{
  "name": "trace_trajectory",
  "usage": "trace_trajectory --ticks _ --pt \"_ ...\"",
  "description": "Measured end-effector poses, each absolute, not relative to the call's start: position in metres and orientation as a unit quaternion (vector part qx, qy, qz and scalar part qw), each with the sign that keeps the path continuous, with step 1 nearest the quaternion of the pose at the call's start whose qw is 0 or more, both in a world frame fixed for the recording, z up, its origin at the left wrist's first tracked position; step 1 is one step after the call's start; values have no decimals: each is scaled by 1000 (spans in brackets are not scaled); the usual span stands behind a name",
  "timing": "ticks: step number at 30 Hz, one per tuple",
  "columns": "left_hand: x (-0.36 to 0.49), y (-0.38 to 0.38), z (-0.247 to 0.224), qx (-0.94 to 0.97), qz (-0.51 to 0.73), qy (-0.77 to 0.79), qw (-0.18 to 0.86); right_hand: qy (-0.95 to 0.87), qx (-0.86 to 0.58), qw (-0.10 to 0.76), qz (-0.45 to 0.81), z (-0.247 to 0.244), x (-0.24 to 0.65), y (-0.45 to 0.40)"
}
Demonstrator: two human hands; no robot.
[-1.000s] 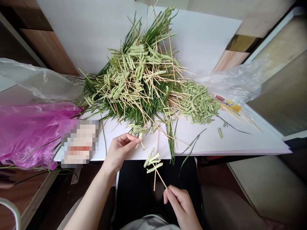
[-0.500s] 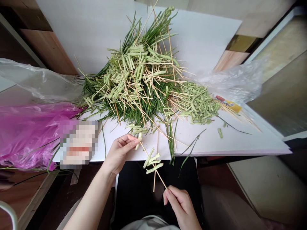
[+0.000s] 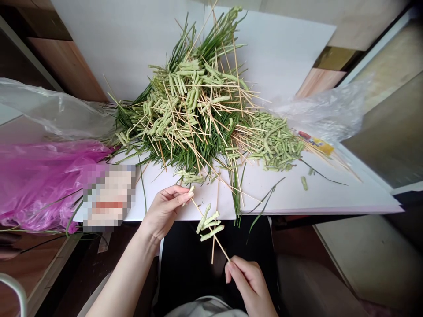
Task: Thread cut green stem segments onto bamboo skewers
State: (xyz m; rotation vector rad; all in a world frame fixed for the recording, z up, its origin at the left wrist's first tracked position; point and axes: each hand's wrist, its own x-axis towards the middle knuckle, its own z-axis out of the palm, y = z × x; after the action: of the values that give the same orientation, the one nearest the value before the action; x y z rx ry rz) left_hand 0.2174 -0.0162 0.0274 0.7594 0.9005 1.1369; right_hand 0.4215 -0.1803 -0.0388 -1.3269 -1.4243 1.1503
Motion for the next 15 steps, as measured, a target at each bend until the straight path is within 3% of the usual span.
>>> trace_trajectory --ticks 15 --pt "222 -21 29 354 470 408 698 -565 -534 434 455 -35 421 -185"
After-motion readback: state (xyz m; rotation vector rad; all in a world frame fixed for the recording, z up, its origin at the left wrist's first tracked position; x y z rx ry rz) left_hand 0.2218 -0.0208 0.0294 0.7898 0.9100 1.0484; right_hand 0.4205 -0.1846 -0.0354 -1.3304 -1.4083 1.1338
